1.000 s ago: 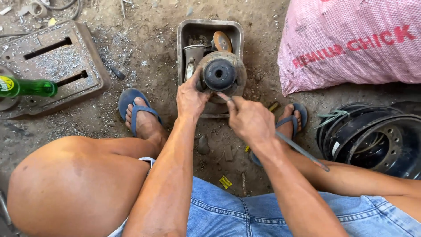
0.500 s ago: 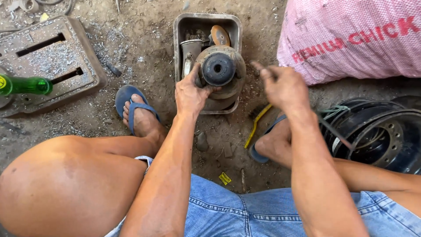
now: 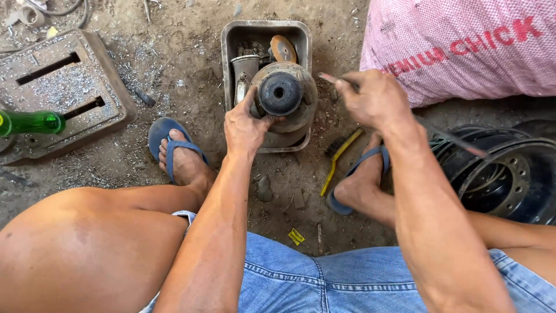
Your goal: A person sits on the floor and uses a small tool to brush and scrape debris from a circular metal component.
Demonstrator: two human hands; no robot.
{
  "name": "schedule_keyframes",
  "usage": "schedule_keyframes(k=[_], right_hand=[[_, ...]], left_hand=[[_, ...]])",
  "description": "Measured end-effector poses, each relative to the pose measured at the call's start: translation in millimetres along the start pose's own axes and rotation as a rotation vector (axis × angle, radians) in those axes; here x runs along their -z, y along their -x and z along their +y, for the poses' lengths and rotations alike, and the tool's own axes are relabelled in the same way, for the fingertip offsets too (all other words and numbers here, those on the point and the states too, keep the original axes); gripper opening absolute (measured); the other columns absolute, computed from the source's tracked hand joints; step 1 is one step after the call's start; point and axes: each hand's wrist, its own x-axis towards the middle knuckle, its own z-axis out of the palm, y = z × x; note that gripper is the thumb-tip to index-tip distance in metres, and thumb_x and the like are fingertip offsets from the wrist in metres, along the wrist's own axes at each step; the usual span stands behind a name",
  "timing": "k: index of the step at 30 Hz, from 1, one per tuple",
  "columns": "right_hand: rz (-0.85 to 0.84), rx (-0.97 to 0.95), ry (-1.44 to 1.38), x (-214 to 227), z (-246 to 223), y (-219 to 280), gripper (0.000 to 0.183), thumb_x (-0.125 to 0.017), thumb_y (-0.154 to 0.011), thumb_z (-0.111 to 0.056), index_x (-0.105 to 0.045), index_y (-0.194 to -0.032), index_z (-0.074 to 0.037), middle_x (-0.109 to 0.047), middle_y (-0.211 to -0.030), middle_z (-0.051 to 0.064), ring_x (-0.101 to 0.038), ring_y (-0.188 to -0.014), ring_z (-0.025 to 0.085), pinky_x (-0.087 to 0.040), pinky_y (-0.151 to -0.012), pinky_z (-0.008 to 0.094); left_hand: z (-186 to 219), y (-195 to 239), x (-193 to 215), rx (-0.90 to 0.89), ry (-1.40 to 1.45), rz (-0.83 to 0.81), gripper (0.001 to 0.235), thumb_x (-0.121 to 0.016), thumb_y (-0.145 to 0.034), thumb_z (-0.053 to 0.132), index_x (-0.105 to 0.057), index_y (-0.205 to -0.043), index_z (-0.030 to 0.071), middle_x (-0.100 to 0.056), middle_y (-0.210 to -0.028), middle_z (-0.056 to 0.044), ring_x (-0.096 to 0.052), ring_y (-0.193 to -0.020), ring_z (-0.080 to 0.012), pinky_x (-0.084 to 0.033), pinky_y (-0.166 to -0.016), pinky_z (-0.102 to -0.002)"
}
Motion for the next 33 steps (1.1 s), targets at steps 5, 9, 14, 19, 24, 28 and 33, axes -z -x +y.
schedule_keyframes(k=[5,9,14,19,24,28,33], right_hand=[[-0.172,-0.004,0.046,2,-50,18,0.038,-0.053,-0.105,-0.03,-0.071,-0.134,-0.014,-0.074,-0.119,0.02,-0.071,-0.075,0.026,-0.053,-0.102,0.054],[-0.3,-0.053,0.085,26,-76,29,0.039,-0.051,-0.107,-0.026,-0.068,-0.136,-0.007,-0.075,-0.117,0.026,-0.076,-0.079,0.034,-0.053,-0.099,0.053],[0.102,-0.063,-0.034,5,-2,-23,0.039,-0.054,-0.112,-0.036,-0.067,-0.138,-0.011,-0.06,-0.065,0.007,-0.051,-0.049,0.02,-0.048,-0.047,0.036],[0.102,-0.006,-0.007,-4,-35,11,0.038,-0.054,-0.108,-0.031,-0.067,-0.14,-0.014,-0.068,-0.094,0.012,-0.061,-0.087,0.03,-0.049,-0.079,0.048],[0.173,0.049,0.075,-37,-30,-10,0.036,-0.054,-0.101,-0.03,-0.072,-0.133,-0.028,-0.077,-0.11,0.013,-0.07,-0.109,0.041,-0.054,-0.098,0.059],[0.192,0.097,0.119,-40,-34,13,0.036,-0.053,-0.1,-0.024,-0.073,-0.129,-0.026,-0.077,-0.099,0.015,-0.074,-0.099,0.041,-0.058,-0.089,0.059],[0.126,-0.003,0.12,-38,-36,31,0.033,-0.051,-0.101,-0.031,-0.072,-0.126,-0.03,-0.077,-0.098,0.016,-0.073,-0.1,0.042,-0.058,-0.086,0.061]], left_hand=[[-10,-3,-7,-0.009,-0.004,-0.002,0.095,-0.1,-0.056,0.052,-0.065,-0.136,0.015,-0.074,-0.122,-0.012,-0.065,-0.122,-0.0322,-0.052,-0.107,-0.045],[-8,-2,-4,-0.007,-0.003,-0.005,0.096,-0.1,-0.055,0.052,-0.064,-0.136,0.015,-0.074,-0.123,-0.012,-0.064,-0.123,-0.0321,-0.051,-0.108,-0.046],[7,-5,4,0.055,-0.006,-0.041,0.093,-0.098,-0.059,0.045,-0.061,-0.139,0.017,-0.072,-0.126,-0.011,-0.069,-0.111,-0.0232,-0.053,-0.104,-0.039],[-3,0,0,0.024,-0.041,-0.01,0.091,-0.099,-0.056,0.053,-0.066,-0.134,0.02,-0.075,-0.119,-0.011,-0.065,-0.121,-0.0332,-0.051,-0.107,-0.047],[-9,-2,-4,0.03,-0.059,-0.012,0.092,-0.098,-0.057,0.057,-0.065,-0.135,0.022,-0.075,-0.118,-0.01,-0.066,-0.12,-0.0321,-0.052,-0.105,-0.046],[-16,-2,-8,0.037,-0.032,0.001,0.094,-0.099,-0.053,0.057,-0.066,-0.134,0.021,-0.076,-0.116,-0.011,-0.066,-0.119,-0.0329,-0.053,-0.105,-0.046],[-3,-2,-5,-0.003,-0.038,0.034,0.093,-0.099,-0.054,0.055,-0.067,-0.133,0.02,-0.076,-0.115,-0.012,-0.067,-0.117,-0.0341,-0.053,-0.104,-0.047]])
